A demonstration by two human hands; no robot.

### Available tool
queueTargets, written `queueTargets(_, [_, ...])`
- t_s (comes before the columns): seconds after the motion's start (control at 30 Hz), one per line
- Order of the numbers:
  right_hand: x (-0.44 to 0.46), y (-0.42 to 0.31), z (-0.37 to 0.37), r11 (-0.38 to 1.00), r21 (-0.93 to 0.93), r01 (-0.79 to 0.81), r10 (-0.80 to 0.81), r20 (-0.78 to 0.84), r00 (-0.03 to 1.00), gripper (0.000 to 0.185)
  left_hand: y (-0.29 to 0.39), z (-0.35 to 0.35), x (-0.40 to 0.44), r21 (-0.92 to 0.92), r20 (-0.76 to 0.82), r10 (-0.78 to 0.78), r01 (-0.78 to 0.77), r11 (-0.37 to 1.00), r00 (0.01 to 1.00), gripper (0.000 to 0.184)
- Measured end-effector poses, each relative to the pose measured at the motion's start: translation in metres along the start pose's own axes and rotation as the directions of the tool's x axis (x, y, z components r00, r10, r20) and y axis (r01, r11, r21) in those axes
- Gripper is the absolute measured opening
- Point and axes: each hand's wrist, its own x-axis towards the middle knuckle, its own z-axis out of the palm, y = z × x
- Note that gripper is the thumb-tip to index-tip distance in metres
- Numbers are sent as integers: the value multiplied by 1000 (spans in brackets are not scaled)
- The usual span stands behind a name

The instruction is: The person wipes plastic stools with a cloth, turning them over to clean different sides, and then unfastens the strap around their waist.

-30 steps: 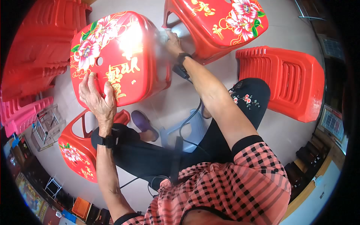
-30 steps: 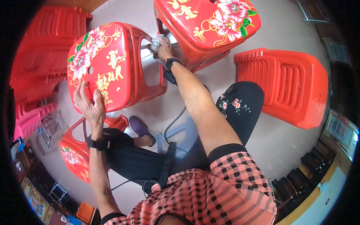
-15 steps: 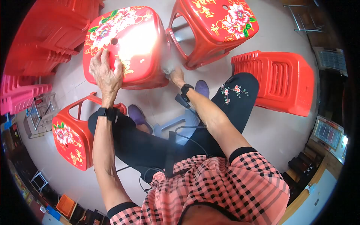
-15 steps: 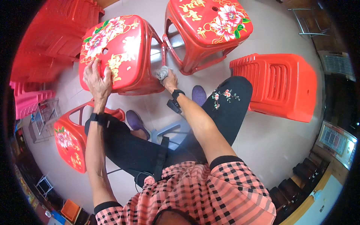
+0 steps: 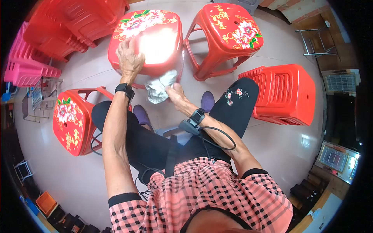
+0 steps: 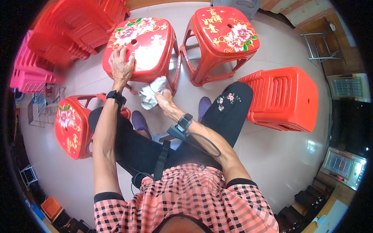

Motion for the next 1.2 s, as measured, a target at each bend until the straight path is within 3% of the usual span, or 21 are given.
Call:
queueTargets(0.1, [-30,-64,-8,864,217,454,-476,55,878,36,11,-17,-11,-124,99,-25,37,992,995,51])
queueTargets(0.13, [-45,-99,-17,762,155,629,-641,36,767,34,0,-8,-14,-113,255,-82,114,987,963,41])
queueTargets(0.17, [-59,-128,-21,803,127,583,-590,26,807,31,-2,-14,-14,-346,322,-148,261,901,935,40])
queueTargets(0.2, [-58,-149,-25,733,18,680,-680,35,733,32,-1,-23,-10,-544,397,-187,395,740,898,38])
queueTargets(0.27, [-43,-177,-23,645,-97,758,-757,59,651,30,39,-73,-5,-799,476,-234,528,287,848,44])
queueTargets(0.3, [-36,-187,-23,570,-179,802,-796,123,593,30,46,-83,-2,-792,455,-219,505,343,863,44])
queueTargets(0.37, [-20,-194,-16,607,133,784,-769,347,537,30,52,-97,0,-764,423,-185,458,454,887,43])
queueTargets(0.4, [-2,-191,-12,592,116,798,-762,402,507,33,44,-90,-7,-804,410,-261,482,349,874,42])
queueTargets(0.5, [11,-194,-5,328,-139,934,-907,230,353,37,38,-85,-17,-864,415,-505,502,42,757,39])
queueTargets(0.53, [28,-186,-6,247,-315,917,-925,204,319,37,29,-82,-25,-873,397,-526,487,37,752,39])
queueTargets(0.63, [60,-154,-6,323,-396,859,-886,193,422,32,14,-82,-38,-885,365,-585,464,23,725,37])
queueTargets(0.7, [68,-139,-1,51,-532,845,-934,273,229,26,20,-85,-44,-886,355,-631,463,8,690,37])
queueTargets(0.77, [73,-135,5,-16,-598,802,-937,290,197,26,23,-79,-49,-887,350,-631,461,15,693,35])
queueTargets(0.97, [74,-129,1,-30,-607,794,-945,276,175,24,29,-74,-63,-873,315,-718,486,37,621,31])
queueTargets(1.07, [65,-132,-9,79,-607,791,-935,231,270,23,28,-69,-65,-882,264,-778,470,44,570,30])
queueTargets(1.13, [75,-126,-13,34,-608,793,-947,234,219,23,11,-58,-71,-883,168,-798,448,139,579,31])
queueTargets(1.2, [83,-125,-13,37,-578,815,-955,221,199,22,1,-57,-78,-879,171,-817,461,126,550,31])
